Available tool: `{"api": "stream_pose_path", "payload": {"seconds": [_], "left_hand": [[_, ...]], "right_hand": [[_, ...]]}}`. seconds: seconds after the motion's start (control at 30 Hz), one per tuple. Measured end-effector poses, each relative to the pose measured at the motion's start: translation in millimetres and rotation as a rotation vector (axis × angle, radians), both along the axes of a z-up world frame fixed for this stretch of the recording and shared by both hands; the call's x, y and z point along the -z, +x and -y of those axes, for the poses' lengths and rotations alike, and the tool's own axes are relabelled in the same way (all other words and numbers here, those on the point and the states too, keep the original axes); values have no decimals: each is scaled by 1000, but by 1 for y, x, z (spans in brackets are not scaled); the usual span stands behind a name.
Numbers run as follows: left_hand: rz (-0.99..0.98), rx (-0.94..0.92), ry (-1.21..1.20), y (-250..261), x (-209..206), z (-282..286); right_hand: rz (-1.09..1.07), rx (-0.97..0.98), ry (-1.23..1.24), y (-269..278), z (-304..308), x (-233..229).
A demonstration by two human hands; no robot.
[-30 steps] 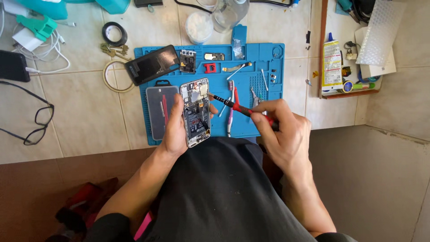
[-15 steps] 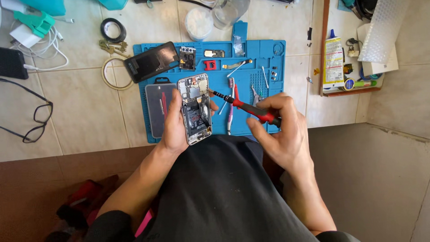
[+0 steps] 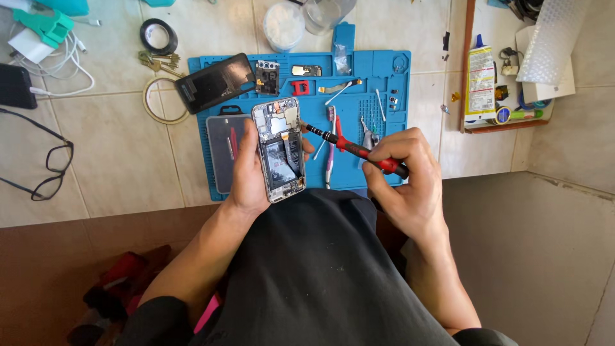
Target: The person cleans the internal components of a disassembled smartphone using a cotton swab and a screwdriver. They wipe the motherboard and battery area, then use the screwdriver to adjust or remove small parts inside the device.
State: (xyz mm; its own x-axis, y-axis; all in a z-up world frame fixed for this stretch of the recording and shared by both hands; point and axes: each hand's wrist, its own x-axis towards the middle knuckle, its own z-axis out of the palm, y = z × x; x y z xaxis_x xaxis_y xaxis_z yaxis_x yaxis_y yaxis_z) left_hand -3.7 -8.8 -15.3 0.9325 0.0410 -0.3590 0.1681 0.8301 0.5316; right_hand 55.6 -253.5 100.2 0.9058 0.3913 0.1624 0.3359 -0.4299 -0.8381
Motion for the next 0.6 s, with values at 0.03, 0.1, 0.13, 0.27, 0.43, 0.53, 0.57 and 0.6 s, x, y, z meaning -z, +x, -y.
{"api": "stream_pose_path", "payload": {"seconds": [0.03, 0.1, 0.13, 0.27, 0.43, 0.53, 0.57, 0.6], "left_hand": [[-1, 1, 0, 1, 0, -1], [0, -1, -12, 2, 0, -2], [0, 0, -12, 3, -3, -2], [0, 18, -22, 6, -9, -4], [-93, 33, 57, 7, 18, 0], [-151, 78, 184, 7, 21, 7], [-232, 80, 314, 7, 12, 11], [-313, 81, 444, 8, 3, 15]], "right_hand": [[-1, 1, 0, 0, 0, 0], [10, 4, 16, 0, 0, 0], [9, 4, 17, 0, 2, 1], [-31, 22, 72, 1, 10, 9], [-138, 71, 199, -1, 34, 40], [-318, 107, 422, -2, 42, 59], [-353, 130, 493, -3, 44, 66], [-388, 154, 564, -4, 46, 73]]}}
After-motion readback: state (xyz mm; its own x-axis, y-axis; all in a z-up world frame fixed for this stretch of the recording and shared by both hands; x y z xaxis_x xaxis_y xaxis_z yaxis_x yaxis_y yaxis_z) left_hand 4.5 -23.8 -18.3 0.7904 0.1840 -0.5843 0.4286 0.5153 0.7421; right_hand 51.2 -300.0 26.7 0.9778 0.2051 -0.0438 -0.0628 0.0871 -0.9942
